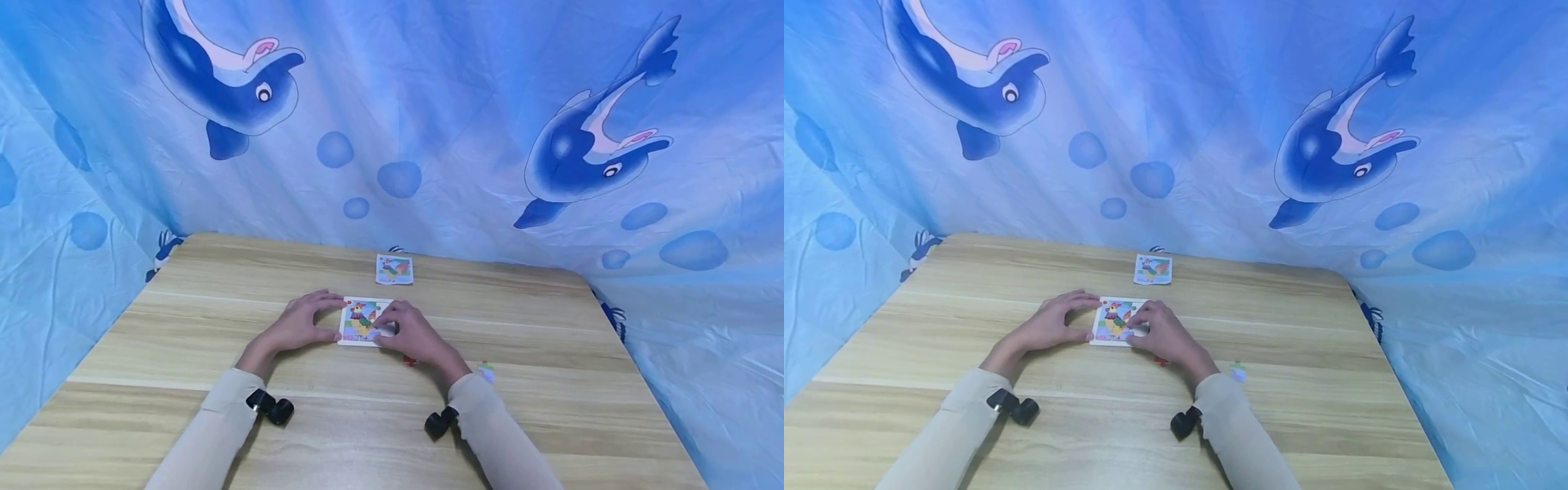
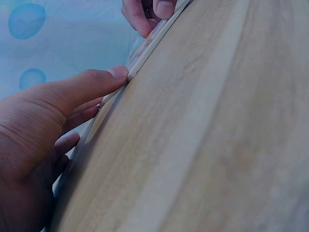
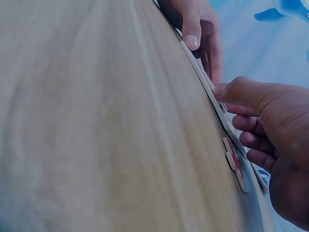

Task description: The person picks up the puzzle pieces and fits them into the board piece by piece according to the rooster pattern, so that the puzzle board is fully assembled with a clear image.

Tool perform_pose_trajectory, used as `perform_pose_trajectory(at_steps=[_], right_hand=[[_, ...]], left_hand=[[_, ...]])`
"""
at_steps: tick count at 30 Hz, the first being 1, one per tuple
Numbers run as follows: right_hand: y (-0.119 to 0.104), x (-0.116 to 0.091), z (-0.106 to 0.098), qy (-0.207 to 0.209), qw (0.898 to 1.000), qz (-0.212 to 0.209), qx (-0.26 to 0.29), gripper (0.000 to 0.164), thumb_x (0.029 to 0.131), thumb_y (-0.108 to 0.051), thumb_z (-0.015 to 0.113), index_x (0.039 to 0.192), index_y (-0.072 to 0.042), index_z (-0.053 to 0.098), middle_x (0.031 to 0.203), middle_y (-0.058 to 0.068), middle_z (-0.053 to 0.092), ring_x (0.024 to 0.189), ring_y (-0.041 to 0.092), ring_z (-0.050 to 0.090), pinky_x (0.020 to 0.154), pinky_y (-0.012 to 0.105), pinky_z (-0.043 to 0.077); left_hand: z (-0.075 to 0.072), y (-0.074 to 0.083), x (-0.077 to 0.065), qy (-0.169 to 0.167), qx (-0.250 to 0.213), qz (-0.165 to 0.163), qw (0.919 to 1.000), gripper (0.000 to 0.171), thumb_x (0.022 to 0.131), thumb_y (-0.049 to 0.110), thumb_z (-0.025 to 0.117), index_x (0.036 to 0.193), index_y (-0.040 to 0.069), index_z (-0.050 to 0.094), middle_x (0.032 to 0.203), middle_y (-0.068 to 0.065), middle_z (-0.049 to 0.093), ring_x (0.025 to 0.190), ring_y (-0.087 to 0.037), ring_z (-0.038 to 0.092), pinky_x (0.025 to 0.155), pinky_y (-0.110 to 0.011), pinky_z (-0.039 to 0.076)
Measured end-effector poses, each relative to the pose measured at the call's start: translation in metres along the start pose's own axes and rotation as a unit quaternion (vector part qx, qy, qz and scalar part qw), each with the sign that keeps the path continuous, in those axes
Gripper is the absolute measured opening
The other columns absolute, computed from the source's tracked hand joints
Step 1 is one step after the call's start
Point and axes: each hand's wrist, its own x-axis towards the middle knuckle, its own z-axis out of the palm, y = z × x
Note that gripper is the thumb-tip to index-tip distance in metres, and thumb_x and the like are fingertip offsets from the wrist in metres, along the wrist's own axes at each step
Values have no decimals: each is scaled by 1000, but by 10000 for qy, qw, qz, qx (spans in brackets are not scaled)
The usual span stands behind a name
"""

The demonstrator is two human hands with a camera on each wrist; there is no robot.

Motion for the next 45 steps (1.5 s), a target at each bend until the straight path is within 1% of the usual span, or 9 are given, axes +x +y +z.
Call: perform_pose_trajectory(at_steps=[7,11,15,21,26,30,35,40,45], right_hand=[[1,2,0,-11,10000,-9,-18,22,89,-31,82,108,-20,80,111,-1,69,108,16,58,96,37,52],[2,3,0,-19,10000,35,-23,24,89,-32,81,110,-20,80,112,-2,69,109,15,59,97,37,52],[0,5,1,5,9999,5,163,24,90,-30,81,110,-18,80,113,-2,69,110,15,59,98,36,53],[-7,9,5,-87,9992,-130,354,22,91,-25,79,111,-17,80,117,1,70,115,19,60,104,42,50],[-10,12,8,-178,9994,-120,272,20,91,-22,78,110,-17,80,114,2,70,111,18,59,100,39,50],[-10,13,10,-138,9995,-213,189,18,90,-19,79,108,-15,81,111,2,71,108,18,59,97,37,50],[-10,15,12,-115,9996,-248,27,17,90,-20,80,107,-16,81,109,1,71,106,17,59,97,35,50],[-9,13,7,-198,9997,-150,63,18,91,-22,79,108,-17,81,112,0,71,110,18,60,100,38,51],[-3,3,-6,-193,9995,68,227,20,92,-22,77,112,-17,80,114,0,69,112,17,60,101,41,52]], left_hand=[[-1,0,1,-18,-13,16,10000,69,84,38,82,147,21,59,160,-10,48,156,-41,29,121,-70,19],[-2,0,1,-13,-51,-9,10000,69,84,38,82,147,20,59,160,-10,48,156,-41,29,121,-69,18],[-2,0,0,-23,-58,-31,10000,69,84,38,82,147,21,59,160,-9,48,156,-41,29,122,-68,18],[-1,-1,0,-10,-8,18,10000,69,84,38,82,147,21,59,160,-9,49,156,-41,29,121,-69,19],[-1,-2,0,-24,39,30,10000,69,84,40,82,147,22,59,160,-8,49,156,-41,29,121,-69,19],[-1,-2,0,-19,36,19,10000,69,84,39,82,147,22,59,160,-7,49,156,-40,30,121,-69,19],[-1,-3,0,-6,43,21,10000,69,84,39,82,147,22,59,160,-7,48,156,-39,30,121,-69,19],[0,-1,0,-28,7,15,10000,69,84,38,82,147,22,59,160,-7,49,156,-39,30,121,-68,19],[0,-1,0,-20,-52,-31,10000,68,84,38,82,146,22,60,160,-7,48,156,-39,29,122,-68,18]])
